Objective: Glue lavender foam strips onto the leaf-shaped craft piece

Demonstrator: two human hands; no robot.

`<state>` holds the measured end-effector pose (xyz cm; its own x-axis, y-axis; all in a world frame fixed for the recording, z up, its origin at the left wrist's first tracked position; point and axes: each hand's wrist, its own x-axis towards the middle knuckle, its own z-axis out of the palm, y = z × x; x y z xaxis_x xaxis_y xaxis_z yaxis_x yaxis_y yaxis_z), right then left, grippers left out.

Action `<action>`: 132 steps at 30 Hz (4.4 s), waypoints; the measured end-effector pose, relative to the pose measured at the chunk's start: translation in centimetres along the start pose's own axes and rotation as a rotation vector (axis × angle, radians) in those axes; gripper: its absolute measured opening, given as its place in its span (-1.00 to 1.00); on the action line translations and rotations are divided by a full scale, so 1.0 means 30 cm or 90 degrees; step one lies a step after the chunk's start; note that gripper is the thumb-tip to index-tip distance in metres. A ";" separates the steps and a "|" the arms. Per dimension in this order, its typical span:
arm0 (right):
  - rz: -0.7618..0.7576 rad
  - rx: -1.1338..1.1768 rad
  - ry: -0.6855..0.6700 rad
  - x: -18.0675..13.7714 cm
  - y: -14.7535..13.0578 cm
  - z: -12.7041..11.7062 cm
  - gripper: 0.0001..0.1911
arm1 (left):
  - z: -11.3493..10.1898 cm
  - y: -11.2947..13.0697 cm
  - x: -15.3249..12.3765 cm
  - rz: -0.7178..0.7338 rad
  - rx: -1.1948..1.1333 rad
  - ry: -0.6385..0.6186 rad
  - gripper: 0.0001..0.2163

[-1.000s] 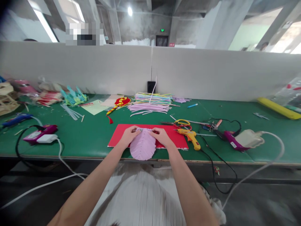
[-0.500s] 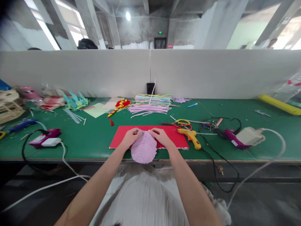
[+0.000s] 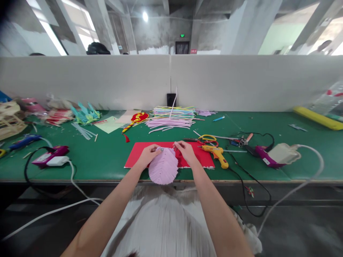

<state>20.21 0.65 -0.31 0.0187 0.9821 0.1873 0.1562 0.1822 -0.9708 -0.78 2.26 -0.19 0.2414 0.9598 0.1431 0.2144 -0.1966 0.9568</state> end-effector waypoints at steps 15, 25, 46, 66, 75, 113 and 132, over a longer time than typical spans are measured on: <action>-0.037 -0.011 -0.001 -0.011 -0.010 0.012 -0.59 | -0.014 -0.010 0.008 -0.035 -0.053 0.160 -0.74; -0.017 -0.038 -0.110 -0.018 -0.013 0.011 -0.68 | -0.007 0.000 0.002 -0.046 -0.139 0.107 -0.65; -0.045 -0.055 -0.113 -0.024 -0.025 0.016 -0.68 | -0.008 0.006 -0.004 -0.016 -0.064 -0.020 -0.67; -0.063 -0.072 -0.142 -0.026 -0.025 0.017 -0.68 | -0.014 0.019 -0.007 -0.013 -0.011 -0.005 -0.65; -0.059 -0.084 -0.129 -0.024 -0.025 0.018 -0.67 | -0.011 0.019 -0.008 -0.031 -0.019 0.029 -0.68; -0.002 0.009 -0.014 0.005 0.008 -0.002 -0.58 | -0.008 -0.003 0.005 -0.035 -0.193 0.036 -0.51; -0.053 -0.087 -0.072 -0.017 -0.013 0.011 -0.67 | -0.006 -0.015 0.036 -0.062 -0.064 -0.106 -0.64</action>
<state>19.81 0.11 -0.08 -0.1091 0.9645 0.2403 0.2854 0.2620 -0.9219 -0.79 3.41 -0.42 0.3793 0.9252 0.0130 0.1502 -0.0754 0.9858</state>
